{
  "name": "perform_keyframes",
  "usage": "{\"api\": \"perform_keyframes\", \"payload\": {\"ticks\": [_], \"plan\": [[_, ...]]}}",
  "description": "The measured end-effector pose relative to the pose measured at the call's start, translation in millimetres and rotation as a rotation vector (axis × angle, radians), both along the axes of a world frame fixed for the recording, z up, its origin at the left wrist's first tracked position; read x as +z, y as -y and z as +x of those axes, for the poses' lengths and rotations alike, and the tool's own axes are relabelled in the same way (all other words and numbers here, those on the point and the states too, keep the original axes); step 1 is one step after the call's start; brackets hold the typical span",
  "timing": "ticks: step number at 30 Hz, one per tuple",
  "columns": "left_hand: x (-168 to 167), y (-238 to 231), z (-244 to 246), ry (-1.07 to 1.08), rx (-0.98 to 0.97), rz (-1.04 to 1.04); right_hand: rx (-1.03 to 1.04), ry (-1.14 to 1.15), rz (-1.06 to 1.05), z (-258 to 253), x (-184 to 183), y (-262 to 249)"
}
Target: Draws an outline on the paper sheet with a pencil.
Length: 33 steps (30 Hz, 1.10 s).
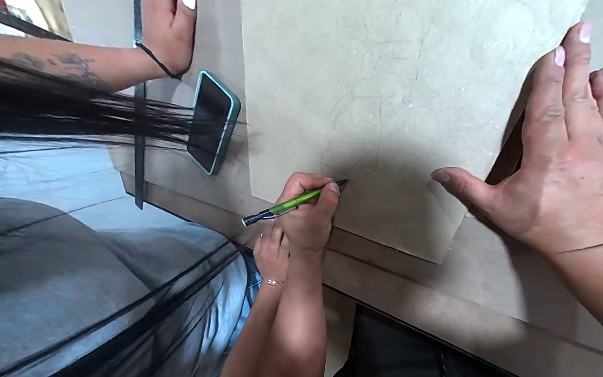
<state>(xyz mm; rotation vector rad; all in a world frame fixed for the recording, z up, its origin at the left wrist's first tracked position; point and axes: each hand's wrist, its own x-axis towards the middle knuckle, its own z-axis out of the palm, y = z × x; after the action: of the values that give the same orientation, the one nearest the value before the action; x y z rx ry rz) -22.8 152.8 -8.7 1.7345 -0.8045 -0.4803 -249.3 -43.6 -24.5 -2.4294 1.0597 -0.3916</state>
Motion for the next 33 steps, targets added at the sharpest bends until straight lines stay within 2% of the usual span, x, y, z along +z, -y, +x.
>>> {"api": "perform_keyframes", "payload": {"ticks": [3, 9, 18, 24, 29, 33], "plan": [[6, -5, -5, 0.019, -0.012, 0.107, -0.006, -0.005, 0.006, 1, 0, 0], [0, 4, -1, -0.063, 0.017, -0.021, -0.006, 0.028, -0.019, 0, -2, 0], [-2, 7, -9, -0.014, 0.153, -0.026, 0.001, -0.009, -0.021, -1, -2, -2], [-6, 8, -8, 0.042, 0.139, -0.061, -0.003, -0.009, -0.008, 0, -1, -1], [-5, 2, -4, -0.086, 0.181, -0.114, -0.007, -0.010, -0.008, 0, 0, -2], [-6, 2, -3, -0.037, 0.157, -0.074, -0.007, -0.014, -0.021, 1, -1, -1]]}}
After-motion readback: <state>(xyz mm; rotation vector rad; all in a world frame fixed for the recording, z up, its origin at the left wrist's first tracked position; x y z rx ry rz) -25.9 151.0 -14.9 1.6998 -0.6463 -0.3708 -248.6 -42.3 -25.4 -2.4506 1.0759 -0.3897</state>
